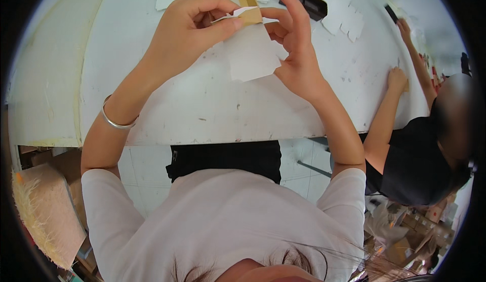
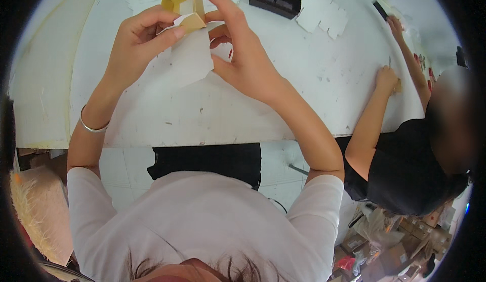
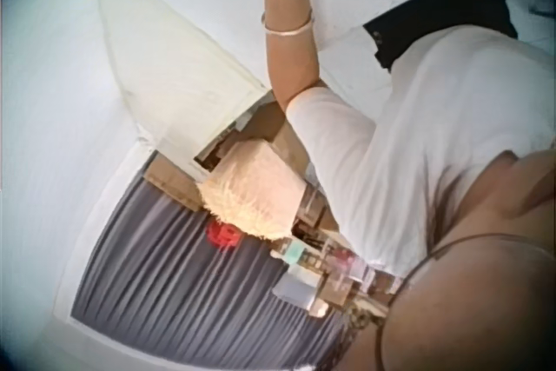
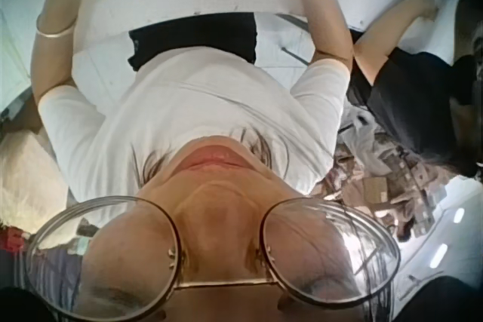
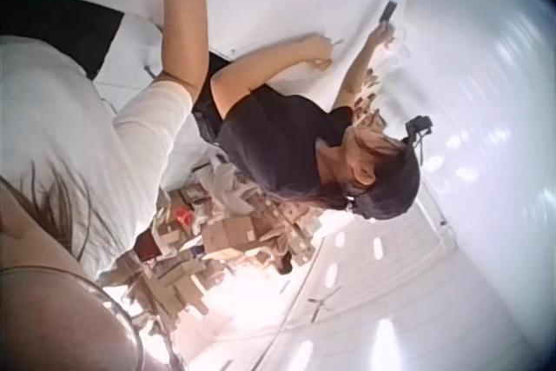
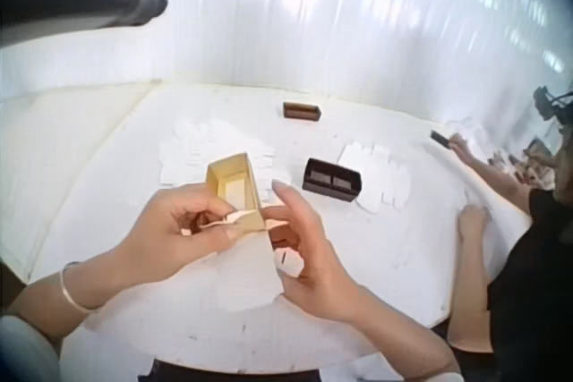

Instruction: The person folds flat cardboard pieces into small rectangular boxes and inserts a dark rectangular object into each one. The person repeats this process multiple times, placing the finished boxes on the table.

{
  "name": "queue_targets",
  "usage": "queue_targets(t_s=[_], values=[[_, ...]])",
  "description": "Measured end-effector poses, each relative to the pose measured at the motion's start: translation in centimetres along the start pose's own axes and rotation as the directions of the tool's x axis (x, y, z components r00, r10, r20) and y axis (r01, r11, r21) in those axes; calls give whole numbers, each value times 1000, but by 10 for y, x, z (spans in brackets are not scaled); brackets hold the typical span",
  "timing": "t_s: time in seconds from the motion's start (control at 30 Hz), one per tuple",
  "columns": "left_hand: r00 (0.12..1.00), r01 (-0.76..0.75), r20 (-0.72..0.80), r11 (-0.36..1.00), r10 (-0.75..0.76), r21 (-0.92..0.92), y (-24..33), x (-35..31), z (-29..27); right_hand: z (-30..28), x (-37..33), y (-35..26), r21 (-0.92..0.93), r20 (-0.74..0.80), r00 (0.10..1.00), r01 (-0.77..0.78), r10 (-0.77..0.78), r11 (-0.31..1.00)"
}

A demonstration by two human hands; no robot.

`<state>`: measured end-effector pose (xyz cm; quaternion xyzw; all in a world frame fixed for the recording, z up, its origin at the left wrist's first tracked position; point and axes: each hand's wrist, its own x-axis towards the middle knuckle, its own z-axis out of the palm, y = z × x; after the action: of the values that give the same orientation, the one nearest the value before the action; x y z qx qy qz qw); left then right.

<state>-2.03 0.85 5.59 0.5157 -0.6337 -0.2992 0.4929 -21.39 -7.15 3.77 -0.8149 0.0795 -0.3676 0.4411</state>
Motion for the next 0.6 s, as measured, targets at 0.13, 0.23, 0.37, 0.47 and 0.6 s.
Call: queue_targets(t_s=[0.13, 0.23, 0.37, 0.47, 0.6], values=[[999, -39, -16, 997, 40, 60, 7, 22, 0, -9, 22, 16, -2, -48, 997, 59, -59, 998], [993, -55, -109, 985, 37, -165, 11, 32, 10, -9, 24, 19, 120, -197, 975, -76, 99, 990], [998, -65, -39, 975, 58, -214, -11, 46, 4, -10, 18, 15, 124, -296, 915, -247, 273, 961], [979, -89, -161, 974, 124, 210, 7, 49, 34, -14, 16, 17, 128, -318, 911, -232, 262, 964], [930, -285, -146, 911, 338, 297, 6, 52, 42, -26, 16, 27, 150, -253, 959, -89, 125, 985]])
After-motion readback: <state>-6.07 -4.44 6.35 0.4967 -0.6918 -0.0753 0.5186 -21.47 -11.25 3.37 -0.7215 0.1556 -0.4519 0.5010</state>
